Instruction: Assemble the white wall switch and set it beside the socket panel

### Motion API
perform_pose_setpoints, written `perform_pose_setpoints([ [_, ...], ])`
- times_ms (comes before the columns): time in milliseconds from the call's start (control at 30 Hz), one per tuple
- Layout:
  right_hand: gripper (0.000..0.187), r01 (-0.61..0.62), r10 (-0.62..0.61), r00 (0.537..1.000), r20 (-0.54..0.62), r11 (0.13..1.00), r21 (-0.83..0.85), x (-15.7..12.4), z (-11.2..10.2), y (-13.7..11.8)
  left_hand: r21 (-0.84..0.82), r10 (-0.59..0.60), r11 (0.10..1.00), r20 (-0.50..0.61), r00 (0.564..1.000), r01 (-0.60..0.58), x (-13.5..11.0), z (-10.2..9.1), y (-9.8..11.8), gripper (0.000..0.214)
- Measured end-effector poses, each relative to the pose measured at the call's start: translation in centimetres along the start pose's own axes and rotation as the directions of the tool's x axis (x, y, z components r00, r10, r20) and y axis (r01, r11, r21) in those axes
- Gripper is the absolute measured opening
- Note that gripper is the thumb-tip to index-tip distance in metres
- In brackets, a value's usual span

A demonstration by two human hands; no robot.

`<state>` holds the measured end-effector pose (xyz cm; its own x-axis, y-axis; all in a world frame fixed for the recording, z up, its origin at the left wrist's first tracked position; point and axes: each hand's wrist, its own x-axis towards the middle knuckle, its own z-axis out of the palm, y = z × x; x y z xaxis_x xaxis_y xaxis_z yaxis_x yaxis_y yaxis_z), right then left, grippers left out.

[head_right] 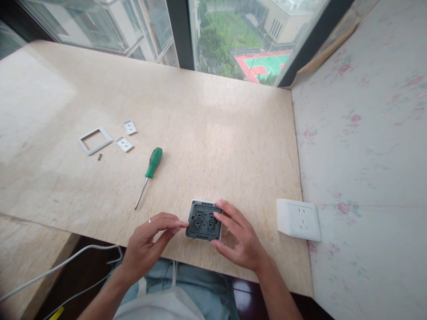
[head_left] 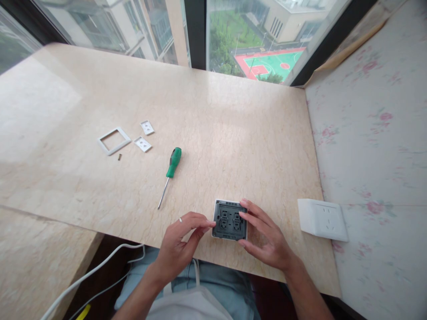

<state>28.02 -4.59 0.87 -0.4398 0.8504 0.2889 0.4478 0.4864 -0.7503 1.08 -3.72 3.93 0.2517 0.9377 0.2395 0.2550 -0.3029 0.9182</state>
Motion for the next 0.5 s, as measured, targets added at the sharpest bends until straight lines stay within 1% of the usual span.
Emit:
perform_pose_setpoints([
  [100,0.061,-0.002,0.002,1.0,-0.001,1.0,0.0,0.0,0.0,0.0,-0.081,-0.053,0.996,-0.095,0.994,0.045,0.4,0.2,0.1,0.023],
  [200,0.062,0.003,-0.003,1.0,-0.004,1.0,-0.003,0.0,0.0,0.0,-0.185,-0.077,0.982,-0.179,0.981,0.043,1.3,0.6,0.1,0.02],
  [300,0.061,0.005,-0.005,1.0,-0.005,1.0,-0.003,0.0,-0.1,0.0,-0.194,-0.074,0.98,-0.163,0.984,0.041,2.1,1.2,0.1,0.019],
  [400,0.061,0.001,-0.001,1.0,-0.005,1.0,-0.003,0.0,-0.1,0.1,-0.134,-0.05,0.99,-0.112,0.992,0.034,2.4,1.6,0.0,0.017],
  [500,0.062,-0.005,0.005,1.0,-0.008,1.0,-0.004,0.1,-0.1,0.0,-0.069,-0.028,0.997,-0.093,0.995,0.021,2.4,1.9,-0.1,0.019],
])
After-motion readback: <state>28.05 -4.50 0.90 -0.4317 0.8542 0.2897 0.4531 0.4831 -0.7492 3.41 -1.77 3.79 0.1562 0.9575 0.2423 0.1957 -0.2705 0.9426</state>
